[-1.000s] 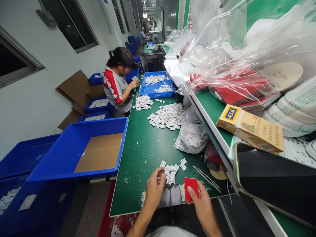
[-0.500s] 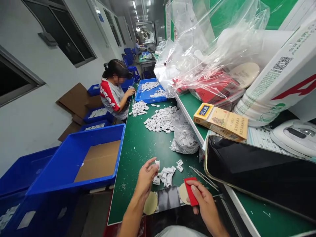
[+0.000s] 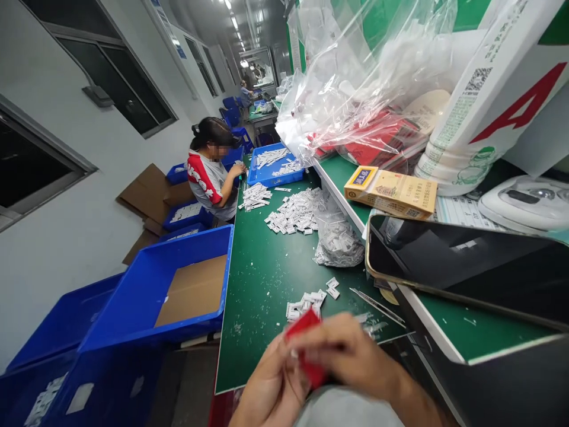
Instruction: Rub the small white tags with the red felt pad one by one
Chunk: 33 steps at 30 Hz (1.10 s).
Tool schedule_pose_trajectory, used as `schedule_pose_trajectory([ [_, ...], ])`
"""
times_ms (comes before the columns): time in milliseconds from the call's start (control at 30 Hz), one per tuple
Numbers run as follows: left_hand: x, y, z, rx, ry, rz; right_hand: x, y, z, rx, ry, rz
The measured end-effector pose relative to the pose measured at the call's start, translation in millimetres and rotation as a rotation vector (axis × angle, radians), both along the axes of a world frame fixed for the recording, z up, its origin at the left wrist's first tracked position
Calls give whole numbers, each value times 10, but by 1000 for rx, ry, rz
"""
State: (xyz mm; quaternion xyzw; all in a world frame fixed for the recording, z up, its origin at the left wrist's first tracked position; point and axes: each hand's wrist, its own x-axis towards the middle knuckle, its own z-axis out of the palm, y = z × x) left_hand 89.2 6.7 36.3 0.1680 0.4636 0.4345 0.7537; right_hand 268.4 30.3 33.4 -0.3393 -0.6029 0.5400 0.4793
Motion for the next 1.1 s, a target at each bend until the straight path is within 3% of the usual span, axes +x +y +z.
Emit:
schedule_pose_trajectory([
  [33,-18,4,0,50,49,20,6,11,-53,-78,-14,-331],
  [67,-39,7,-4,116,120,37,17,14,-102,-116,-19,-535],
  [133,-74,-3,-23,311,373,79,44,-26,-159,-151,-26,-639],
  [233,-55,-78,-58,559,776,176,37,-204,-104,-188,45,-512],
  [333,68,-227,-78,669,916,335,-28,-367,39,-136,163,-12],
  [367,120,-283,-77,708,932,398,-48,-386,77,-123,163,57],
  [400,169,-336,-72,749,942,464,-61,-385,101,-127,143,25],
  [467,240,-419,-55,821,965,562,-64,-345,108,-177,92,-244],
  [500,252,-441,-45,837,972,586,-55,-316,94,-190,87,-279],
  [600,176,-411,-30,725,892,580,-16,-237,17,-136,106,31],
  [700,6,-286,-35,481,586,436,10,-201,-64,-215,141,-402],
  [767,-66,-223,-34,339,327,267,15,-219,-89,-251,200,-451],
  [800,-76,-211,-29,285,219,201,12,-236,-86,-252,254,-368],
  [900,-29,-240,-5,172,13,104,-13,-259,-17,-210,421,90],
  [933,-6,-257,3,148,-29,81,-24,-240,17,-201,424,178],
  [967,11,-270,10,129,-61,58,-35,-208,49,-201,405,176],
  [1067,21,-283,22,100,-110,-10,-63,-82,114,-228,339,-81],
  [1100,15,-282,24,97,-111,-31,-71,-50,126,-229,331,-70],
])
